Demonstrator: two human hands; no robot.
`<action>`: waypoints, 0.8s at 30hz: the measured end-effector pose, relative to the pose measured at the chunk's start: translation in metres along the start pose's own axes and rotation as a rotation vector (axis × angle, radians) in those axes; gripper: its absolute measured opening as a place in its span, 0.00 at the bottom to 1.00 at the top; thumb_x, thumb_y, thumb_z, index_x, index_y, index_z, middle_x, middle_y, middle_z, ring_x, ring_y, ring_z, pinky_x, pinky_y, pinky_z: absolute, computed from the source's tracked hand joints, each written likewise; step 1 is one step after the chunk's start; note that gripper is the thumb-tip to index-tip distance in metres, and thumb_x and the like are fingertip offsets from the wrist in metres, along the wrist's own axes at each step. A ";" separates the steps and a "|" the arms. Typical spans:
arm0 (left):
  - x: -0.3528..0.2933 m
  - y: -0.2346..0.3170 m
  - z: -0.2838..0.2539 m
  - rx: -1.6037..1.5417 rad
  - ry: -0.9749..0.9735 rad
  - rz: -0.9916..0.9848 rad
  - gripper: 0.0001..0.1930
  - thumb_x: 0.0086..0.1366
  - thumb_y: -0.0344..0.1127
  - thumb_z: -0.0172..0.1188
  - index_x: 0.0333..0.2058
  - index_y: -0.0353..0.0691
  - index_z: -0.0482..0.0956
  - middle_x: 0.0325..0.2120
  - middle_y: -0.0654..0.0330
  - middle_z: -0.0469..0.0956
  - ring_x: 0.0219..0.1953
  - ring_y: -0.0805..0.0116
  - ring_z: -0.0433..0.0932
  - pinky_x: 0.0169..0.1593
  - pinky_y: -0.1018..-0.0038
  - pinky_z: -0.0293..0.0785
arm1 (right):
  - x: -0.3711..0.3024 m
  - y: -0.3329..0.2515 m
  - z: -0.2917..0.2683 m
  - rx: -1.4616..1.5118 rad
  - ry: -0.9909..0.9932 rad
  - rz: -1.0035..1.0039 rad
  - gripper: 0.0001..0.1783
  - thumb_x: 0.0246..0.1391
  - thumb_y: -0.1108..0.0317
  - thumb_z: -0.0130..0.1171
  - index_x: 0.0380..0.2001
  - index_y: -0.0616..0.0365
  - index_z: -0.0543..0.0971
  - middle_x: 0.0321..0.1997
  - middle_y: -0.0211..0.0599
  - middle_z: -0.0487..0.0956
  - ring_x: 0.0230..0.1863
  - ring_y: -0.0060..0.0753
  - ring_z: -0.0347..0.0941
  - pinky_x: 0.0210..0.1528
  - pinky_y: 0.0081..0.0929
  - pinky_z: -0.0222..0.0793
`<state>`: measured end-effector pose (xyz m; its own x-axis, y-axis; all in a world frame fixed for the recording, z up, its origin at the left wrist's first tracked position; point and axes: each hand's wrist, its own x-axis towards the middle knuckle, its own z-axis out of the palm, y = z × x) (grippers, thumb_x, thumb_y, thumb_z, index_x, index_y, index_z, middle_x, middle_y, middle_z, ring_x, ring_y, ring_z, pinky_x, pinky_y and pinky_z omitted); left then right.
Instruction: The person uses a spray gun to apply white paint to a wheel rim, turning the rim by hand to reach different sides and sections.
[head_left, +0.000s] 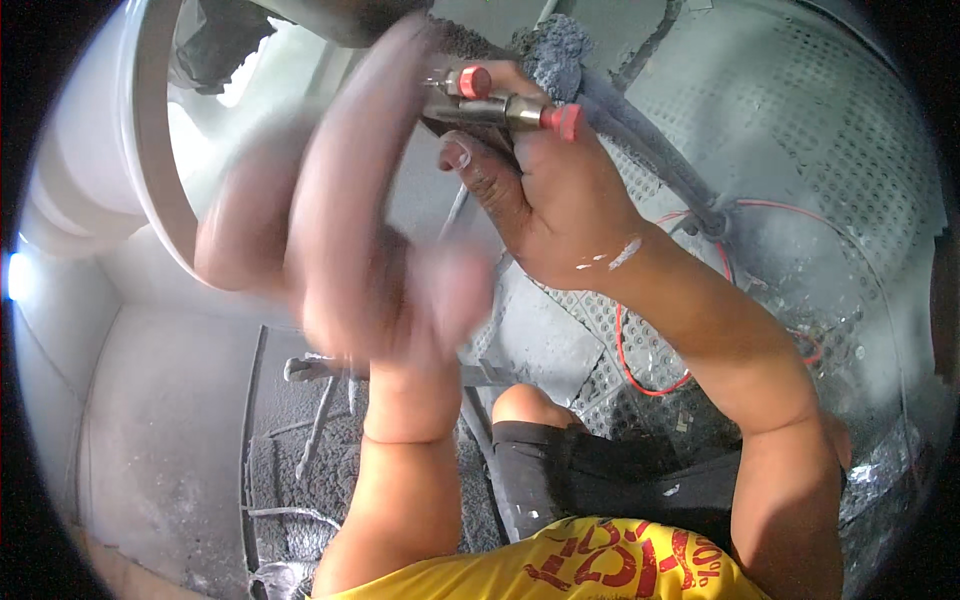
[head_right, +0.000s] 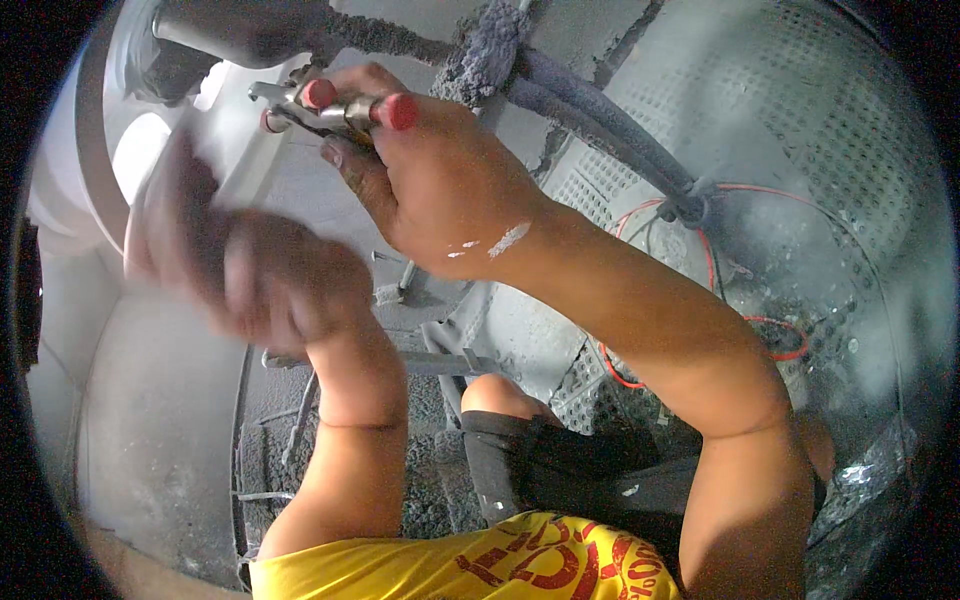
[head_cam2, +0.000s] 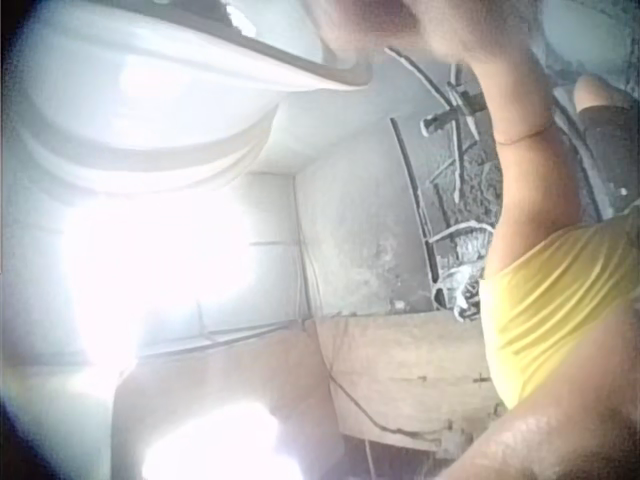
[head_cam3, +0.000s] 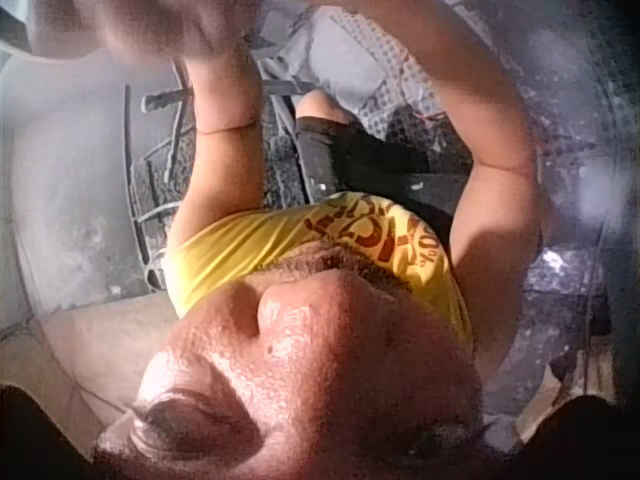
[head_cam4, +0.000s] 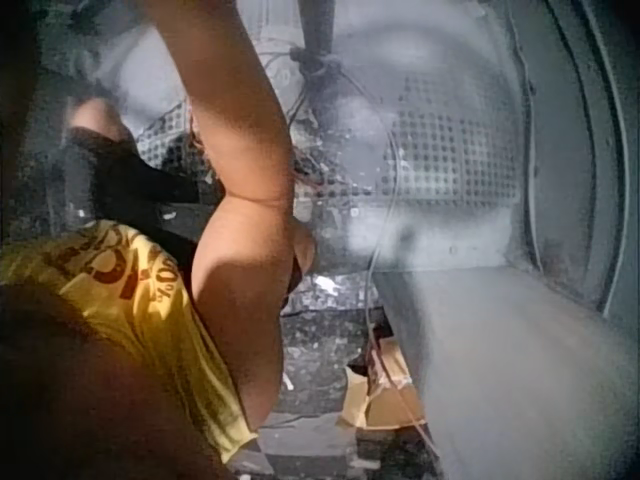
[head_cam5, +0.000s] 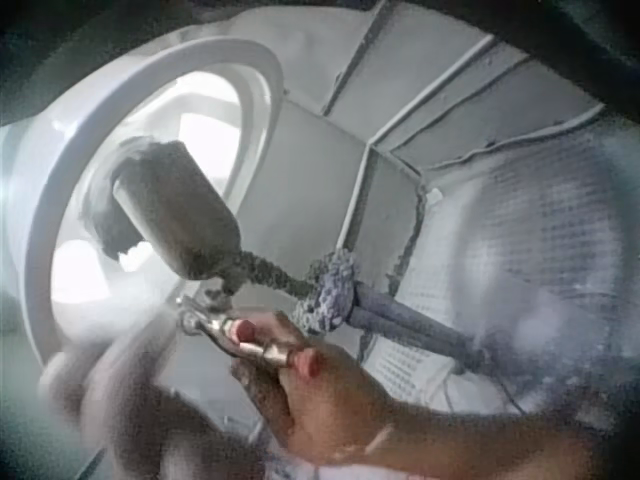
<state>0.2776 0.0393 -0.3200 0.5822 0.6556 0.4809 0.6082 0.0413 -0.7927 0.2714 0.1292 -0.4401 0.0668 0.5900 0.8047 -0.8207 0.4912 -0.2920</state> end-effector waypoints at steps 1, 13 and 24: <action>-0.008 -0.001 -0.011 0.009 0.116 0.073 0.23 0.68 0.46 0.48 0.51 0.30 0.72 0.45 0.51 0.76 0.50 0.59 0.74 0.52 0.68 0.73 | 0.003 -0.003 -0.002 0.025 -0.031 0.034 0.18 0.60 0.69 0.55 0.52 0.61 0.71 0.45 0.53 0.79 0.45 0.62 0.76 0.47 0.46 0.73; -0.094 -0.016 0.015 -0.715 0.959 -1.069 0.36 0.75 0.60 0.37 0.67 0.35 0.56 0.64 0.53 0.64 0.64 0.62 0.66 0.67 0.64 0.59 | 0.015 -0.008 -0.016 0.091 -0.102 0.195 0.14 0.63 0.65 0.54 0.47 0.62 0.77 0.51 0.53 0.78 0.51 0.57 0.73 0.53 0.44 0.68; -0.107 -0.028 -0.031 -1.027 0.804 -0.654 0.44 0.71 0.67 0.31 0.70 0.33 0.48 0.72 0.48 0.50 0.73 0.56 0.49 0.73 0.56 0.44 | 0.022 0.000 -0.009 0.080 0.065 0.143 0.14 0.62 0.62 0.55 0.40 0.64 0.76 0.37 0.56 0.79 0.43 0.63 0.75 0.44 0.51 0.70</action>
<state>0.2147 -0.0559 -0.3375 -0.0154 0.1278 0.9917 0.7864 -0.6110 0.0909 0.2784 0.1482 -0.4269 -0.0198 0.6916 0.7220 -0.8666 0.3483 -0.3574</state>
